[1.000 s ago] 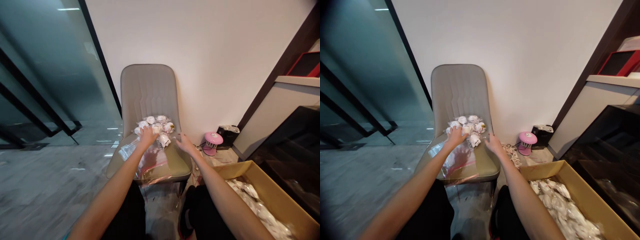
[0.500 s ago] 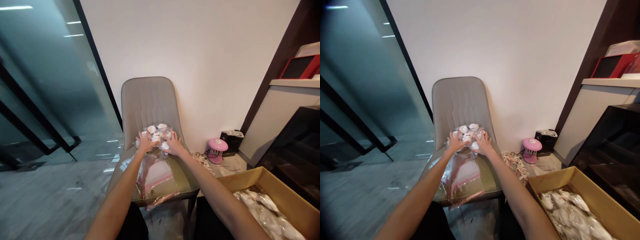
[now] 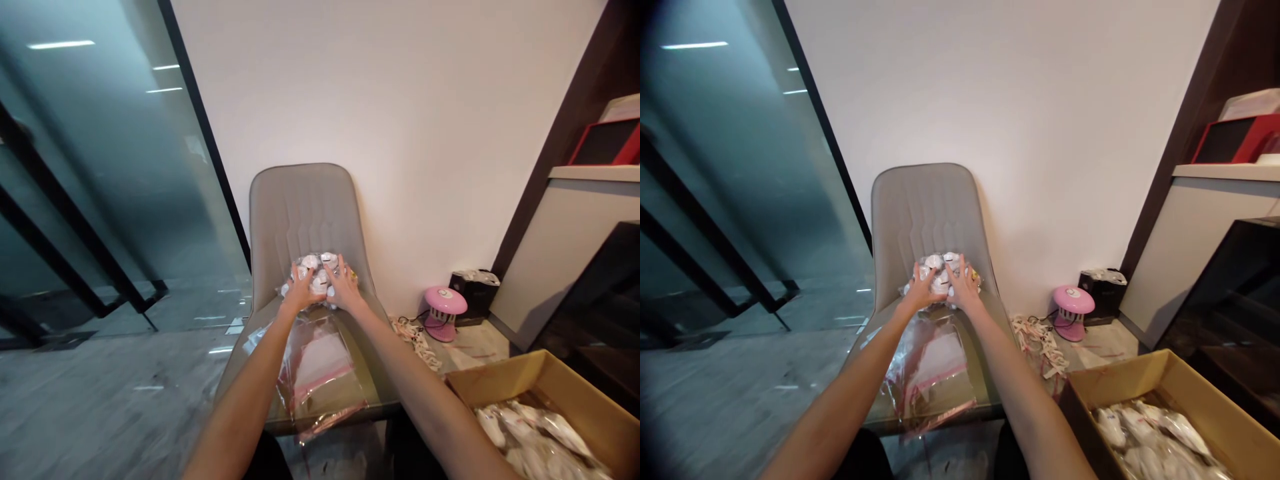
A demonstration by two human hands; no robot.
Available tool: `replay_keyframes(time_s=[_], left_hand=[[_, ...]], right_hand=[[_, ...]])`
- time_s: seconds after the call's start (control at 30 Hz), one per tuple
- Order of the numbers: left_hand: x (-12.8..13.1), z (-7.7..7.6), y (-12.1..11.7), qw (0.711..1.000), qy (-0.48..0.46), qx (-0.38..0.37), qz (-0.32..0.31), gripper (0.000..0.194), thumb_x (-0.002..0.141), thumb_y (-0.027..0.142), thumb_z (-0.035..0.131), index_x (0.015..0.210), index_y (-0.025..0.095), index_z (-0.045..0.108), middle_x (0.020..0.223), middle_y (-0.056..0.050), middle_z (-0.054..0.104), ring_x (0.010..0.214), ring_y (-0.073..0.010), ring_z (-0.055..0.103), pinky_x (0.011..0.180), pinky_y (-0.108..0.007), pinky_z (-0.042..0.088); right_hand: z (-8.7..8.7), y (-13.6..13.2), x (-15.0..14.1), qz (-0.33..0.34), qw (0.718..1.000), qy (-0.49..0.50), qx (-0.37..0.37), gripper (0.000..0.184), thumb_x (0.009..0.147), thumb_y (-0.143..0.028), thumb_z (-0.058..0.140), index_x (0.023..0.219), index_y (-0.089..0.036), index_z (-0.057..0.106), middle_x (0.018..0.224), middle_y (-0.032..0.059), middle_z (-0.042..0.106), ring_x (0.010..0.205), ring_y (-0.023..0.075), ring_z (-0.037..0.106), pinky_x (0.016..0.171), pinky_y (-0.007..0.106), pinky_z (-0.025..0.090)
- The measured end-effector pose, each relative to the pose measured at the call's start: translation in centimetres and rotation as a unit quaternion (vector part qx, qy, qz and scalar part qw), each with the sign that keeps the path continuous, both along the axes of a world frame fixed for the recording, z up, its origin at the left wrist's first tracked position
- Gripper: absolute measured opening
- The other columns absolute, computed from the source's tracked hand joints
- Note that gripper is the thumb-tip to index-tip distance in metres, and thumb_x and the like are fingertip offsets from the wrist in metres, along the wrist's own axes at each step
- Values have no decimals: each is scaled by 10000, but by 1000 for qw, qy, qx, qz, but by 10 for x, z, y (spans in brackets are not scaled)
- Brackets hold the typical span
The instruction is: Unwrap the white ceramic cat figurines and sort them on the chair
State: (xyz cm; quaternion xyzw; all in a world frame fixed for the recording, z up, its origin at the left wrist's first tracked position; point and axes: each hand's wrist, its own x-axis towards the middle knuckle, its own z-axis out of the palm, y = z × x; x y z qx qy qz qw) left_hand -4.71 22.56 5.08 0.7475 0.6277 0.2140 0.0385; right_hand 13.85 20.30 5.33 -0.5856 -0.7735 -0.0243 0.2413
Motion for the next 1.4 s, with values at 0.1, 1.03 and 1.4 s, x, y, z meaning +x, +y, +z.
replay_keyframes(time_s=[0.1,1.03,1.4], left_hand=[[1,2,2,1000,6,5,-1,1077,626,598,818,1544,329,323,1668,-170,-115,1441,-538,273,1078,-579,362],[-6,4,27,999,-21,-48,-13,1190,542,541,885,1544,257,308,1650,-235,4,1421,-458,384,1145,-503,332],[-6,2,6,998,-15,42,-42,941,665,483,813,1471,219,406,1580,-181,262,1386,-379,444,1125,-470,390]], right_hand=[[2,3,1,-2,1000,-2,6,993,686,-367,826,1536,-320,316,1675,136,-94,1417,429,271,1023,572,386],[-19,10,-15,-49,998,27,-23,921,802,-397,670,1570,-127,239,1646,198,183,1520,384,59,1145,597,272],[-18,-5,-13,-11,1000,16,16,624,913,-227,505,1494,-48,366,1582,223,312,1512,334,122,1166,502,286]])
